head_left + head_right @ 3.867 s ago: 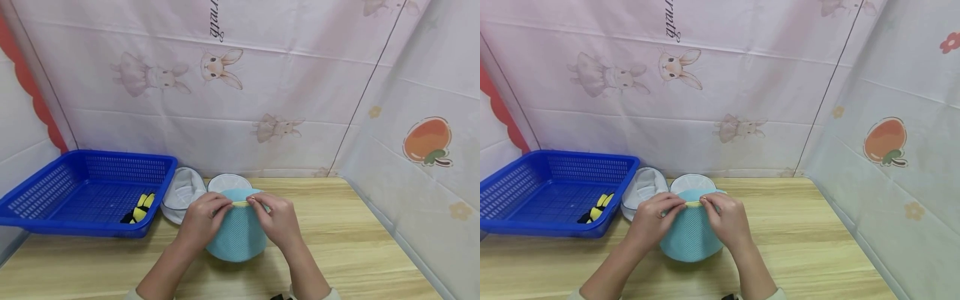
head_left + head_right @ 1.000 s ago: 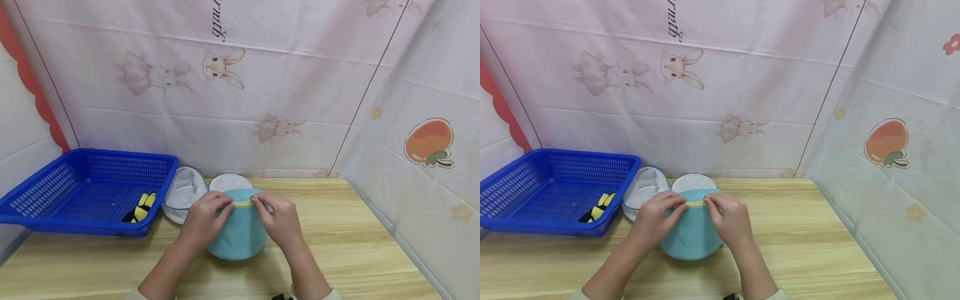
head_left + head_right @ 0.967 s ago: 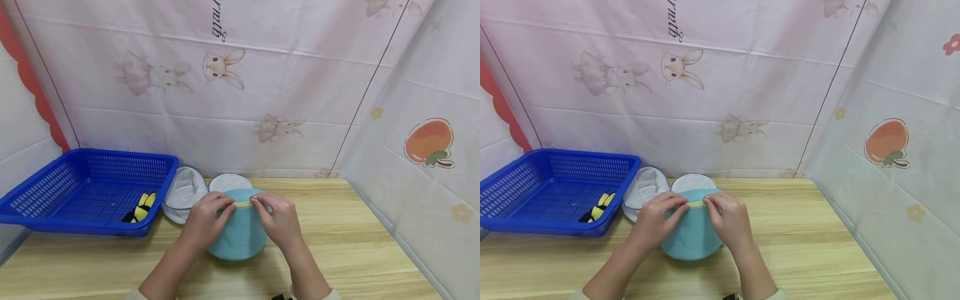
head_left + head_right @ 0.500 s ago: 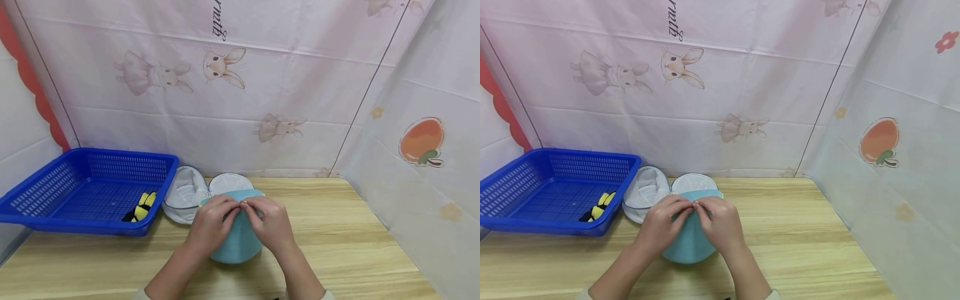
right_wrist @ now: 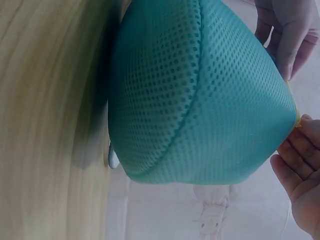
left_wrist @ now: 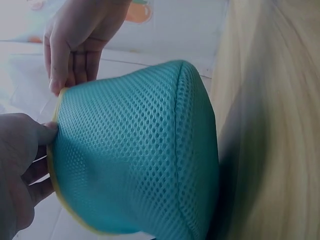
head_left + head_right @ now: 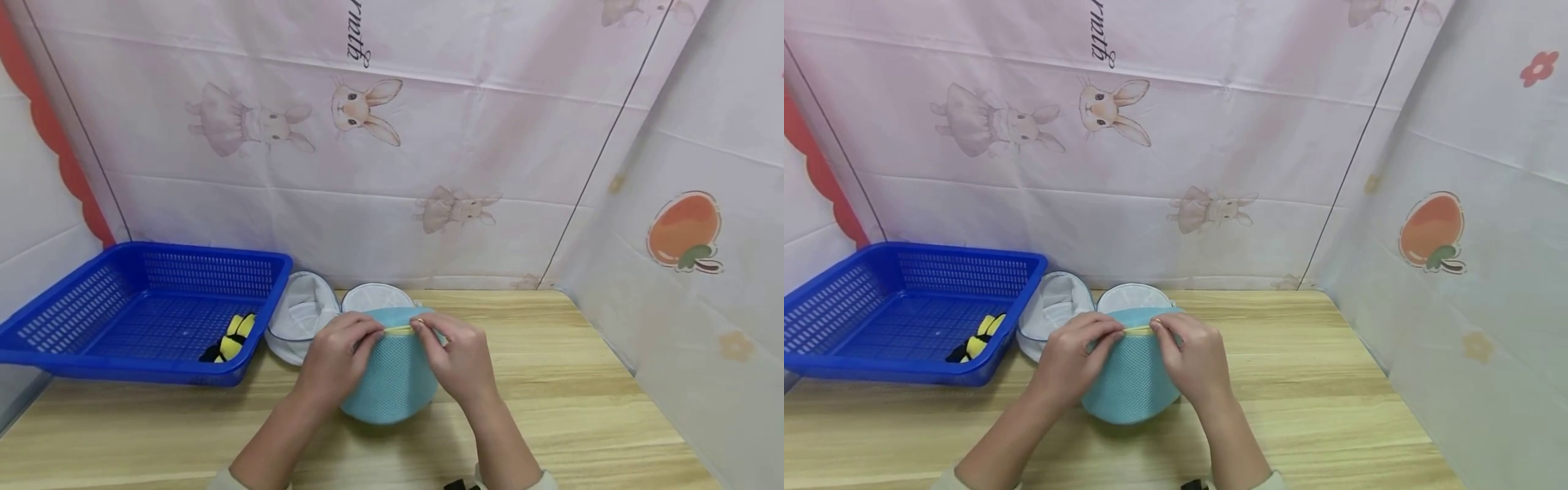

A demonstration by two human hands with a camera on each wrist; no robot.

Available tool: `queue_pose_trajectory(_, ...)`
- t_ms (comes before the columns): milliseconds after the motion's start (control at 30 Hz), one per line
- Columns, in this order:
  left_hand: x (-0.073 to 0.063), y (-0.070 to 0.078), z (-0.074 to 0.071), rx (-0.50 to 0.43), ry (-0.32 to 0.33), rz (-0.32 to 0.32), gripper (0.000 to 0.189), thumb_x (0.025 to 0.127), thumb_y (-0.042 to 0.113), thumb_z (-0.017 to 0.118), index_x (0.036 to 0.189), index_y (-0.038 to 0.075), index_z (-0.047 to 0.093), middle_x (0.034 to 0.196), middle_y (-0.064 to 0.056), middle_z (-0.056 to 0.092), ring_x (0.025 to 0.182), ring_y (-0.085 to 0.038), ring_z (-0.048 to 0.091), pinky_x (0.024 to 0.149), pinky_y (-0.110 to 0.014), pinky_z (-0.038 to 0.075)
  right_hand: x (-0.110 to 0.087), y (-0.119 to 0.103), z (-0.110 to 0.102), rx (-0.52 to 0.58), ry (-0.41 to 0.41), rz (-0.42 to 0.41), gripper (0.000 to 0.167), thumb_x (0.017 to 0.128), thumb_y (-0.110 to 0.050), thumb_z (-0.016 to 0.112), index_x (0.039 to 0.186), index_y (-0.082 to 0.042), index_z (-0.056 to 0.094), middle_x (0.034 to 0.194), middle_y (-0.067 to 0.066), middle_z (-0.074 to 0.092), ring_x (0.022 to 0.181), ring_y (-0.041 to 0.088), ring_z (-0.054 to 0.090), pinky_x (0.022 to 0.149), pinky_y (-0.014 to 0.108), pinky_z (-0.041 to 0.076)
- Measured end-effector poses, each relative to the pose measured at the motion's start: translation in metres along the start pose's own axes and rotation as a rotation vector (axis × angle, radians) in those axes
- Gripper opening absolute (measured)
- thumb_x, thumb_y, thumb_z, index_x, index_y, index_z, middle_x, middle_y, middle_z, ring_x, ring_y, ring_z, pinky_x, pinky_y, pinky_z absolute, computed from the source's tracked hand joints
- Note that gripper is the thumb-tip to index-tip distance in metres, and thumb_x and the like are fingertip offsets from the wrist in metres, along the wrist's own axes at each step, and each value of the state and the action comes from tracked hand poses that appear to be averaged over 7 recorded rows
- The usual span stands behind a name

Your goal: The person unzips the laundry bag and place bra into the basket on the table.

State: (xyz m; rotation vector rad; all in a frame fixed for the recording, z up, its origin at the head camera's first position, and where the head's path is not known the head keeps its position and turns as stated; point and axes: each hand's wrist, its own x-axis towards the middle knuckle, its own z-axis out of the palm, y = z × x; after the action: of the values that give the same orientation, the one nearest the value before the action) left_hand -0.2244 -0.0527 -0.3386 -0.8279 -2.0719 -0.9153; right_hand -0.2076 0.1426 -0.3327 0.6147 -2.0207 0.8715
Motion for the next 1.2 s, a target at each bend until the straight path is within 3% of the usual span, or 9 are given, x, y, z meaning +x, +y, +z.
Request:
queue_pose_trajectory(200, 0.0, -0.001, -0.002, -0.018, 0.001, -0.026, 0.009, 0.079, 0.004, 0.08, 0.087, 0.007, 0.077, 0.087, 0.0, 0.071, 0.086, -0.015, 0.068, 0.077, -0.03, 0.057, 0.0, -0.001, 0.001, 0.01, 0.005, 0.015, 0.006, 0.081, -0.002, 0.077, 0.087, -0.003, 0.077, 0.085, 0.005, 0.076, 0.086, 0.02, 0.074, 0.076, 0.03, 0.059)
queue_pose_trajectory(500, -0.001, 0.01, 0.001, -0.035, -0.054, -0.044, 0.01, 0.08, 0.005, 0.08, 0.09, 0.007, 0.077, 0.088, 0.001, 0.071, 0.084, -0.012, 0.067, 0.072, -0.026, 0.056, -0.003, -0.007, 0.008, 0.017, -0.026, 0.003, 0.005, 0.082, -0.004, 0.076, 0.087, -0.004, 0.076, 0.084, 0.003, 0.076, 0.081, 0.014, 0.073, 0.074, 0.026, 0.058)
queue_pose_trajectory(733, -0.003, 0.015, 0.004, -0.046, -0.041, -0.005, 0.009, 0.081, 0.006, 0.08, 0.089, 0.006, 0.077, 0.088, 0.001, 0.069, 0.084, -0.011, 0.065, 0.07, -0.021, 0.054, -0.004, -0.014, 0.013, 0.057, -0.057, -0.03, 0.005, 0.083, -0.004, 0.076, 0.088, -0.003, 0.076, 0.085, 0.005, 0.075, 0.08, 0.015, 0.072, 0.071, 0.02, 0.057)
queue_pose_trajectory(1200, 0.0, 0.006, -0.002, -0.006, -0.005, -0.013, 0.009, 0.08, 0.005, 0.08, 0.088, 0.007, 0.076, 0.088, 0.0, 0.071, 0.087, -0.014, 0.067, 0.077, -0.028, 0.057, -0.001, -0.005, 0.001, 0.013, 0.007, -0.024, 0.006, 0.081, -0.001, 0.076, 0.087, -0.003, 0.077, 0.084, 0.004, 0.076, 0.08, 0.017, 0.074, 0.073, 0.028, 0.059)
